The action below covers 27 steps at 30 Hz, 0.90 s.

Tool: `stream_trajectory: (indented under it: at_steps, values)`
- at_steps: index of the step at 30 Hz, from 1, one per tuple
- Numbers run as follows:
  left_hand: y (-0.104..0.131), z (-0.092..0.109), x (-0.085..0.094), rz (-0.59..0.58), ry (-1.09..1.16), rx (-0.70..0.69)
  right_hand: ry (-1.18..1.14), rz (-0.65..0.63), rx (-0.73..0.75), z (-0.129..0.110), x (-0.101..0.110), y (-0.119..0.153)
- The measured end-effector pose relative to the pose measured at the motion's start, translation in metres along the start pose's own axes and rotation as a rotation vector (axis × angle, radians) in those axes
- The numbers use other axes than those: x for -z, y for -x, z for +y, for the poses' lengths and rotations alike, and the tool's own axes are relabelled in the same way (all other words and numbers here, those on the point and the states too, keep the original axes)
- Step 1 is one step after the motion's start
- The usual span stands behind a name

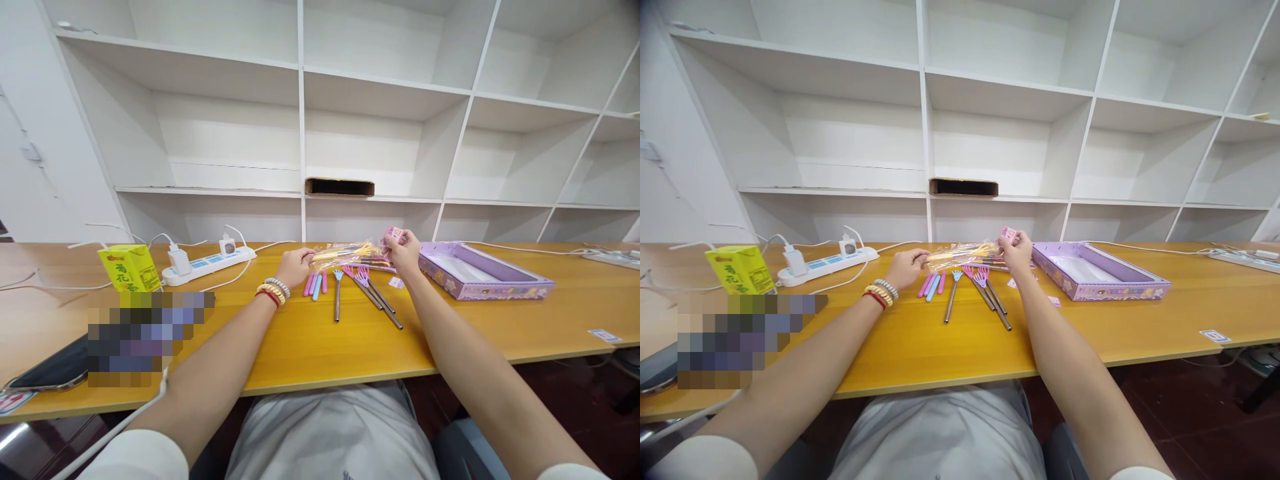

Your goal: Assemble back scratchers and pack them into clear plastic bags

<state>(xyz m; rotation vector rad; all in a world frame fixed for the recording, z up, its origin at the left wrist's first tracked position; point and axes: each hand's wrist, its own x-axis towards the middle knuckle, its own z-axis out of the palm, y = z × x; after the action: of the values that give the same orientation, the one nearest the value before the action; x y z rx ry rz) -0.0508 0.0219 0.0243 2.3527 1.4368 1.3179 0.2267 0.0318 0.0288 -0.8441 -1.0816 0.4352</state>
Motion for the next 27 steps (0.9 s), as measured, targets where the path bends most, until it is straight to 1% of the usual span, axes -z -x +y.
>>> stream_trajectory:
  at_steps: [1, 3, 6, 8, 10, 14, 16, 18, 22, 24, 27]
  values:
    - [0.000, 0.000, 0.000, 0.004, -0.002, 0.001, -0.052, -0.055, -0.037, -0.001, -0.002, 0.002]
    - [0.000, 0.001, 0.001, 0.007, -0.006, 0.003, -0.124, -0.124, -0.090, -0.002, -0.004, 0.004]
    - [0.000, 0.001, 0.001, 0.008, -0.017, 0.007, -0.171, -0.148, -0.167, 0.000, -0.004, 0.004]
    - [0.000, 0.001, 0.001, 0.004, -0.017, 0.009, -0.128, -0.145, -0.188, 0.001, -0.003, 0.004]
    - [0.000, 0.001, 0.001, 0.001, -0.013, 0.011, 0.000, -0.177, -0.137, 0.003, -0.003, 0.006]
    - [-0.001, 0.000, 0.001, 0.018, -0.026, 0.015, 0.413, -0.240, 0.157, 0.009, -0.008, 0.016]
    - [-0.001, -0.001, 0.000, 0.024, -0.024, 0.019, 0.563, -0.244, 0.239, 0.013, -0.012, 0.020]
    - [-0.002, -0.002, 0.000, 0.023, -0.013, 0.019, 0.628, -0.245, 0.238, 0.017, -0.015, 0.022]
    - [-0.002, -0.004, -0.001, 0.010, 0.003, 0.001, 0.616, -0.216, 0.227, 0.025, -0.014, 0.017]
    - [-0.001, -0.004, -0.001, 0.006, 0.005, -0.009, 0.617, -0.172, 0.243, 0.028, -0.011, 0.013]
    - [-0.001, -0.003, -0.002, 0.008, 0.011, -0.017, 0.661, -0.053, 0.217, 0.032, -0.007, 0.007]
